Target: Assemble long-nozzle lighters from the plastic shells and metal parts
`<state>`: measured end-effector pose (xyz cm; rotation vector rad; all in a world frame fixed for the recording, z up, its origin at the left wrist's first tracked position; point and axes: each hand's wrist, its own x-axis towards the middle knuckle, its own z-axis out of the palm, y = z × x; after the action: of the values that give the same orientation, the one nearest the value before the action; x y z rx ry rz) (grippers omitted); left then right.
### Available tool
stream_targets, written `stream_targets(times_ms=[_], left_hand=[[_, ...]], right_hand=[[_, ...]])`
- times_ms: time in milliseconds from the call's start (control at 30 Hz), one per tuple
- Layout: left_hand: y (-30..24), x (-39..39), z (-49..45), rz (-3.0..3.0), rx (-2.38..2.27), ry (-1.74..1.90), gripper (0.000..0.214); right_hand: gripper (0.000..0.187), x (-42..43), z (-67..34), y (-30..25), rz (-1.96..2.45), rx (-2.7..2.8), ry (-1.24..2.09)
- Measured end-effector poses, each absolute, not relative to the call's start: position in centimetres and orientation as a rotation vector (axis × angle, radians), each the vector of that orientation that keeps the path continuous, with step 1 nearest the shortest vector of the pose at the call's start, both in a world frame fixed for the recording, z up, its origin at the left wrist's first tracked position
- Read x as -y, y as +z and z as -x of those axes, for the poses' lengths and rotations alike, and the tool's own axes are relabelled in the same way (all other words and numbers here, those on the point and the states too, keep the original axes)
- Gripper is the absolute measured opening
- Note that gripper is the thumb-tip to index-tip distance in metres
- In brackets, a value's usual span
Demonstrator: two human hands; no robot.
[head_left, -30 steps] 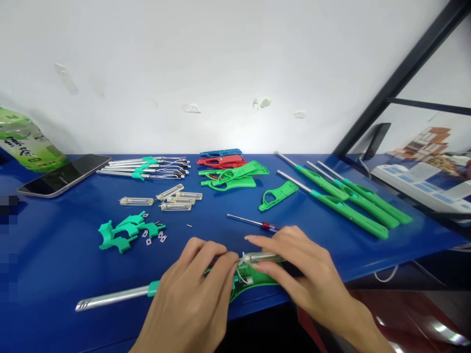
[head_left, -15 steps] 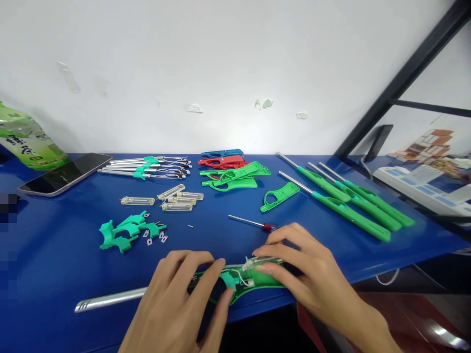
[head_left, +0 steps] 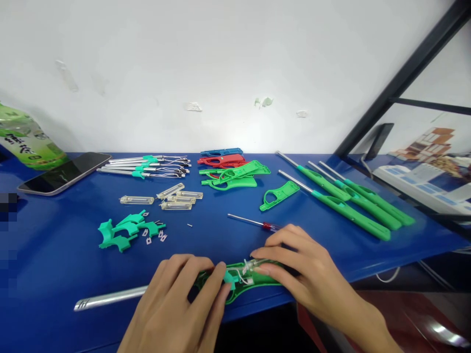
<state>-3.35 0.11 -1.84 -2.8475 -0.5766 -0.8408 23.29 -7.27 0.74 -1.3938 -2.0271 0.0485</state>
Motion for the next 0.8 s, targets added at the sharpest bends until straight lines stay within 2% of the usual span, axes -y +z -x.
stream_targets(times_ms=[200, 800], left_hand=[[-1.82, 0.44, 3.46, 2.778, 0.677, -0.869, 0.031], [-1.65, 0.34, 3.32, 2.677, 0.555, -0.797, 0.035]], right_hand=[[0.016, 7.42, -23.39, 0.66, 1.372, 2.048, 0.068], [0.024, 8.09, -23.17, 1.54, 1.504, 2.155, -0.031]])
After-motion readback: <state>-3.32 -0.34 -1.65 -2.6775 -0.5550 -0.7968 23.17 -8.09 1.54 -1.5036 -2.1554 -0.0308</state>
